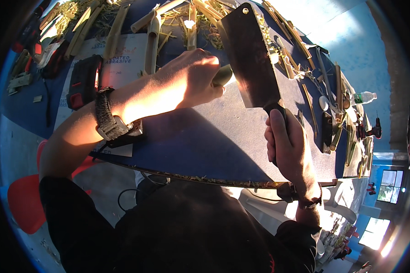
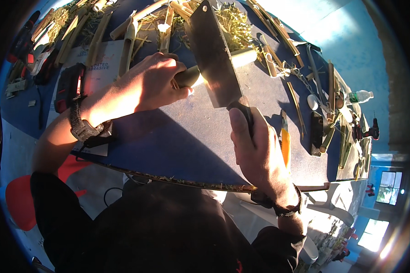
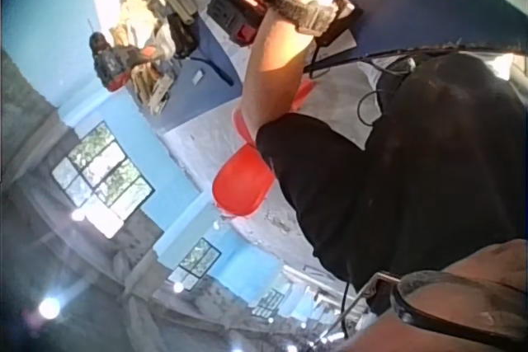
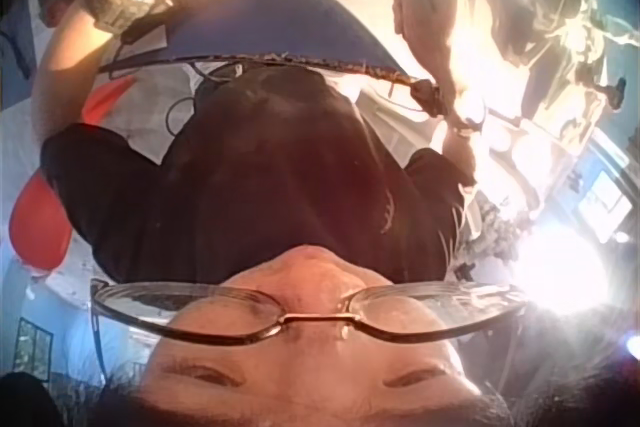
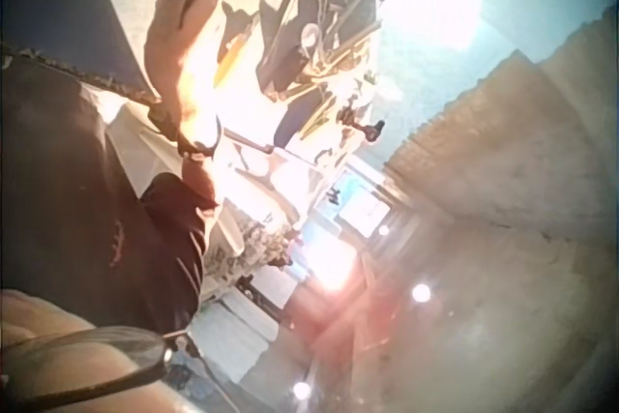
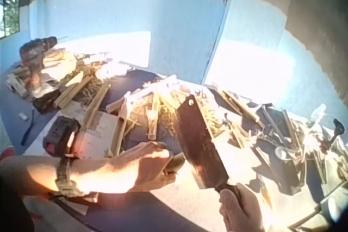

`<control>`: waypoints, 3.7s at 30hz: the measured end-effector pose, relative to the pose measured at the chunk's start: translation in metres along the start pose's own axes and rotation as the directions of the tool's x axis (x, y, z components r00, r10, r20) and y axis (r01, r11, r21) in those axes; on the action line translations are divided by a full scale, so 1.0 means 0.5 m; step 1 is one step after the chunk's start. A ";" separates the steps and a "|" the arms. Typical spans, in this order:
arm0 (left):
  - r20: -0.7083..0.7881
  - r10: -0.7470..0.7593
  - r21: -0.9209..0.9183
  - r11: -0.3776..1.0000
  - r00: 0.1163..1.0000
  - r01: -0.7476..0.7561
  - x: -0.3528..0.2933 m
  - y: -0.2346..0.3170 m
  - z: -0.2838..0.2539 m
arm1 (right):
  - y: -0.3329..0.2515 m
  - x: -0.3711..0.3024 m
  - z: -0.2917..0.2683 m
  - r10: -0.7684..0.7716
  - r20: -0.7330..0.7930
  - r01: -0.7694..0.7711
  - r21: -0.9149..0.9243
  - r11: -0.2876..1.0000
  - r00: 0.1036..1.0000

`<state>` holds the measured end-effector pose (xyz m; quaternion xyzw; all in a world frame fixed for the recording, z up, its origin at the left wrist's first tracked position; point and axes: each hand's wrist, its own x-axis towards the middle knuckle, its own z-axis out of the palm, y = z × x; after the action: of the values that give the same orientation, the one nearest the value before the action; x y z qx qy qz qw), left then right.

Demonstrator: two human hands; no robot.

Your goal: Using a utility knife and a large cleaver to shave and shape a section of bamboo.

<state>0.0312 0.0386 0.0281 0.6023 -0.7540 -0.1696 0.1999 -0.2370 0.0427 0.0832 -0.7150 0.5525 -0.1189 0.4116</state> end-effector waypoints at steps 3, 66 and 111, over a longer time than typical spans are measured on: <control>-0.050 0.003 -0.027 1.000 0.999 -0.005 -0.002 -0.003 0.005 | 0.007 -0.001 0.008 -0.055 -0.022 0.054 -0.016 0.998 0.998; -0.225 0.316 0.127 0.948 0.922 -0.293 -0.002 -0.010 0.057 | 0.041 -0.037 0.034 -0.835 0.013 0.549 -0.759 0.350 0.550; -0.244 0.470 0.232 0.877 0.848 -0.420 -0.005 0.024 0.082 | 0.058 -0.073 0.058 -0.678 -0.137 0.496 -0.581 0.646 0.722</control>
<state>0.0008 0.0443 -0.0014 0.4436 -0.8468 0.0375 0.2910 -0.2523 0.0866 0.0542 -0.9058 0.3588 -0.2211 0.0440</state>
